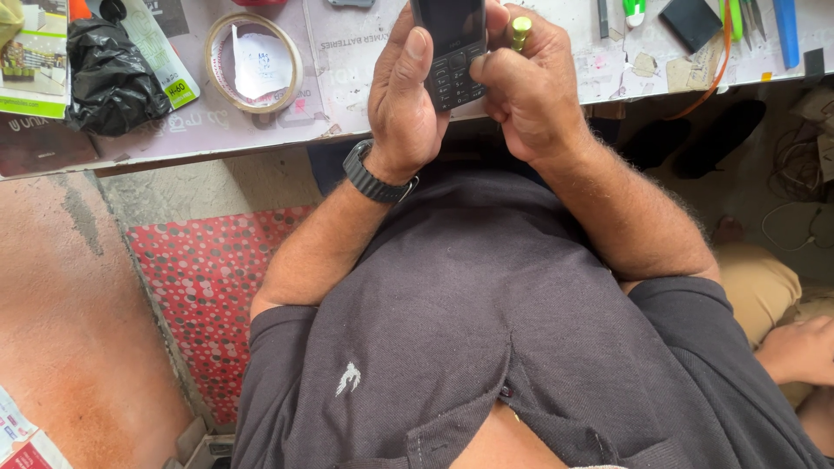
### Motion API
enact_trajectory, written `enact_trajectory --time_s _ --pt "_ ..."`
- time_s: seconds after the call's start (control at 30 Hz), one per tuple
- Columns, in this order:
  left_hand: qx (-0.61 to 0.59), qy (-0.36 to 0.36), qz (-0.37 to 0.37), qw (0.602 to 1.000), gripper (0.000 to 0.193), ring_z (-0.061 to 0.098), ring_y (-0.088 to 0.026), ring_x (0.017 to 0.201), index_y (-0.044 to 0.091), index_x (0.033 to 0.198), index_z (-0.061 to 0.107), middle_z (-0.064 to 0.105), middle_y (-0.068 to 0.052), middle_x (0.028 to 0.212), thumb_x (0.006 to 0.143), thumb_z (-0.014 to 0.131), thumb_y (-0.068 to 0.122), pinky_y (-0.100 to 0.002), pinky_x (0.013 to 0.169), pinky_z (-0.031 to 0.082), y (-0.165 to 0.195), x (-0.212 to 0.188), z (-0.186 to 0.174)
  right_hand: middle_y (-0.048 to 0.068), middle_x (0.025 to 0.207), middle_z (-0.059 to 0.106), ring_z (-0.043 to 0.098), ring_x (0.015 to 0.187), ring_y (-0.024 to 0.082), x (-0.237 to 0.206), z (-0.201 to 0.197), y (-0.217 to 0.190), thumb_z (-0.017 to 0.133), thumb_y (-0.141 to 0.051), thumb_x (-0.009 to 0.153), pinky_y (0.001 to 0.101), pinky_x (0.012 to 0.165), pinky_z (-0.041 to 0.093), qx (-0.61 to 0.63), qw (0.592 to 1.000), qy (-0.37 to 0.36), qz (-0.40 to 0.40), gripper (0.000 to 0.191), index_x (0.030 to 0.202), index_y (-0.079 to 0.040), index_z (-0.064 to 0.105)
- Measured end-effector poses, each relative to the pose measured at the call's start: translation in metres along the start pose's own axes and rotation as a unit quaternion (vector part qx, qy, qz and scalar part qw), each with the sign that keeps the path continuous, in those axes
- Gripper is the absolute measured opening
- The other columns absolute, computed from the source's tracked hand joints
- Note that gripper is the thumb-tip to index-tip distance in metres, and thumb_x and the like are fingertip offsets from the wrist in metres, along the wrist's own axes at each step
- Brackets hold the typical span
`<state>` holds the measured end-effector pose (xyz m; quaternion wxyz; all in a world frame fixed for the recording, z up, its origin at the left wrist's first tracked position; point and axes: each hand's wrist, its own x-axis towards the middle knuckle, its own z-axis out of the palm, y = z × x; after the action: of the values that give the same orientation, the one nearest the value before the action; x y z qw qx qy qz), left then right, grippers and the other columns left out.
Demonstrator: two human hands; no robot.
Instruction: The person assembles a feature phone by connecting the internal ribbon cable, attaching the keypad, and snapping the back cover into place. They then test the keypad and use a screwdriver to secure the casing.
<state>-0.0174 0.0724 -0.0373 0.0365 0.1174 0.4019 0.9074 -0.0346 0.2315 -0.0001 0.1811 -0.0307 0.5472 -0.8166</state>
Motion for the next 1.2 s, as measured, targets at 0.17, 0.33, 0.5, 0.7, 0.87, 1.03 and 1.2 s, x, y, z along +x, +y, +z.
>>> enact_trajectory --time_s 0.17,0.33,0.5,0.7,0.87,1.03,1.2 --pt "0.006 0.004 0.002 1.0 0.046 0.077 -0.023 0.098 0.002 0.143 0.053 0.072 -0.017 0.114 0.117 0.04 0.037 -0.037 0.081 0.069 0.001 -0.001 0.001 0.005 0.084 0.063 0.047 0.053 0.005 -0.001 -0.002 0.0 0.051 0.007 0.09 0.0221 0.042 0.042 0.006 1.0 -0.009 0.008 0.028 0.114 0.002 0.065" --pt "0.014 0.006 -0.002 1.0 0.048 0.077 -0.023 0.098 0.003 0.141 0.054 0.071 -0.017 0.114 0.116 0.04 0.04 -0.036 0.081 0.069 0.005 0.001 0.005 0.004 0.084 0.063 0.045 0.052 0.004 -0.002 -0.002 -0.003 0.05 0.004 0.09 0.0229 0.044 0.041 0.016 1.0 -0.015 0.015 0.034 0.12 0.005 0.065" --pt "0.021 0.008 0.001 1.0 0.05 0.074 -0.023 0.104 0.002 0.134 0.056 0.069 -0.017 0.118 0.115 0.039 0.045 -0.037 0.086 0.067 0.014 0.004 0.009 0.006 0.087 0.065 0.045 0.053 0.004 -0.002 -0.001 -0.004 0.052 0.001 0.091 0.0222 0.044 0.04 0.02 0.999 -0.03 0.008 0.032 0.12 0.007 0.065" --pt "-0.055 0.018 -0.037 0.998 0.052 0.071 -0.024 0.112 0.001 0.134 0.056 0.068 -0.018 0.123 0.115 0.04 0.046 -0.04 0.093 0.065 0.015 0.003 0.007 0.007 0.089 0.067 0.05 0.057 0.005 -0.004 -0.001 0.0 0.059 -0.001 0.096 0.0216 0.046 0.042 0.013 1.0 -0.013 0.017 0.022 0.115 0.005 0.065" --pt "-0.103 0.001 -0.051 0.993 0.049 0.068 -0.023 0.119 0.003 0.137 0.057 0.067 -0.017 0.128 0.114 0.048 0.045 -0.041 0.102 0.061 0.015 0.003 0.001 0.006 0.089 0.066 0.051 0.055 0.003 -0.004 0.002 -0.005 0.064 -0.004 0.099 0.0194 0.045 0.042 0.012 1.0 -0.012 0.024 0.022 0.119 0.005 0.064" --pt "-0.095 -0.004 -0.009 0.995 0.042 0.065 -0.024 0.127 0.018 0.146 0.051 0.066 -0.015 0.132 0.11 0.067 0.031 -0.043 0.109 0.06 0.014 0.008 -0.003 0.014 0.103 0.065 0.048 0.061 0.001 -0.009 0.013 -0.01 0.081 -0.006 0.088 0.0173 0.046 0.038 -0.316 0.93 -0.023 -0.187 0.056 0.129 0.008 0.044" --pt "0.0 -0.023 0.05 0.998 0.042 0.069 -0.025 0.127 0.023 0.15 0.05 0.069 -0.013 0.133 0.112 0.068 0.019 -0.044 0.109 0.062 0.017 0.012 -0.01 0.016 0.109 0.074 0.052 0.062 -0.001 -0.01 0.013 -0.01 0.087 -0.009 0.094 0.0134 0.049 0.04 -0.321 0.933 -0.043 -0.16 0.061 0.141 0.003 0.049"
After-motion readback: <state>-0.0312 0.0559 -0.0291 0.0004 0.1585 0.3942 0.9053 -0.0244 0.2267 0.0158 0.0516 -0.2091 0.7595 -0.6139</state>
